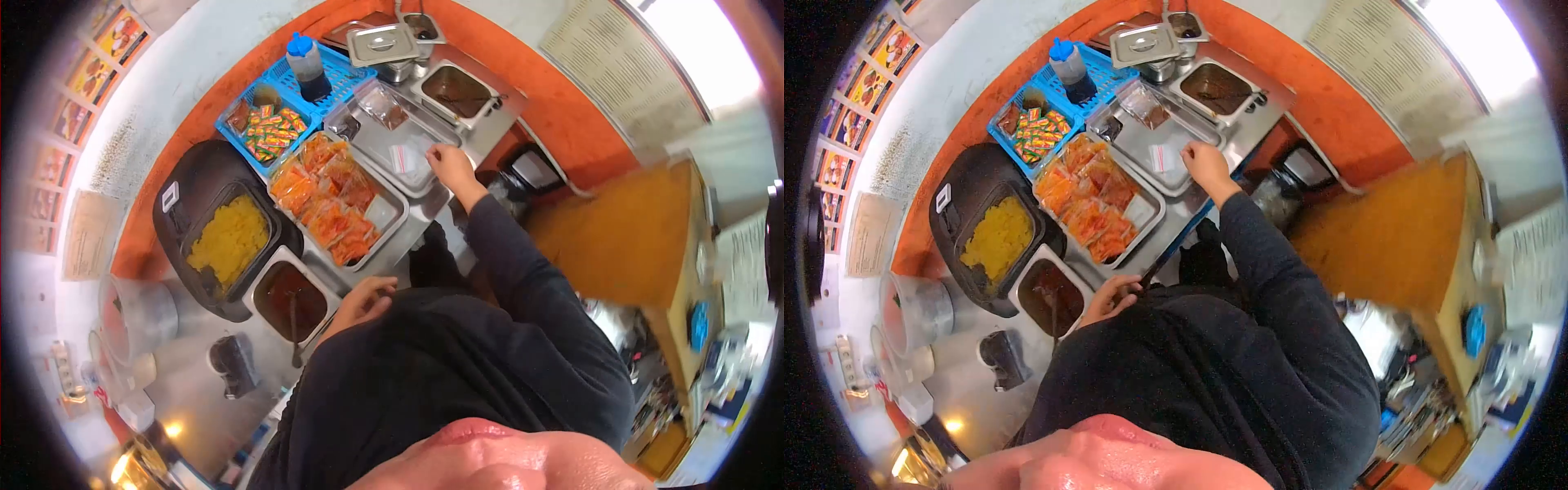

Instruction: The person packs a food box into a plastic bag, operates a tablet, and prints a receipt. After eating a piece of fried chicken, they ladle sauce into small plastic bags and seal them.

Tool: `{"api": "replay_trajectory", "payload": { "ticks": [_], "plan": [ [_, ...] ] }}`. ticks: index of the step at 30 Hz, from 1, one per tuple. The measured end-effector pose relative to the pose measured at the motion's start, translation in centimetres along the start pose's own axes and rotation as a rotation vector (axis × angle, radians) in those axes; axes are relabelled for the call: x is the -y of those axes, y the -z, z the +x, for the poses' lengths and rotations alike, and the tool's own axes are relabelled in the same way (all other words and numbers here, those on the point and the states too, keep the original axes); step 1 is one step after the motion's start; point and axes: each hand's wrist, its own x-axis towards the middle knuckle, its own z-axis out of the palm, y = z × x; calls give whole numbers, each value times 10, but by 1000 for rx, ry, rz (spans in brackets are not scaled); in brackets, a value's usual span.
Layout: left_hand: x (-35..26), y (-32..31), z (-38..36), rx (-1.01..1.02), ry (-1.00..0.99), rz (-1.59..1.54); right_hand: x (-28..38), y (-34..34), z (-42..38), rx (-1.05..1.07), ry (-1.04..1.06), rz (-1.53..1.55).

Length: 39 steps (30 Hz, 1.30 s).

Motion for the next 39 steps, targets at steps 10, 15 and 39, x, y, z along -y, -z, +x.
{"api": "replay_trajectory", "payload": {
  "ticks": [10, 15, 39],
  "plan": [
    [7, -43, 182, -568, 81, -222, -50, -28, 63, 455, 238, -108],
    [1, -36, 242, -717, 185, -266, -17, 39, 80, 820, -86, 765],
    [-20, -32, 243, -347, 90, -225, 12, 80, 75, 963, 219, 587]
  ]
}}
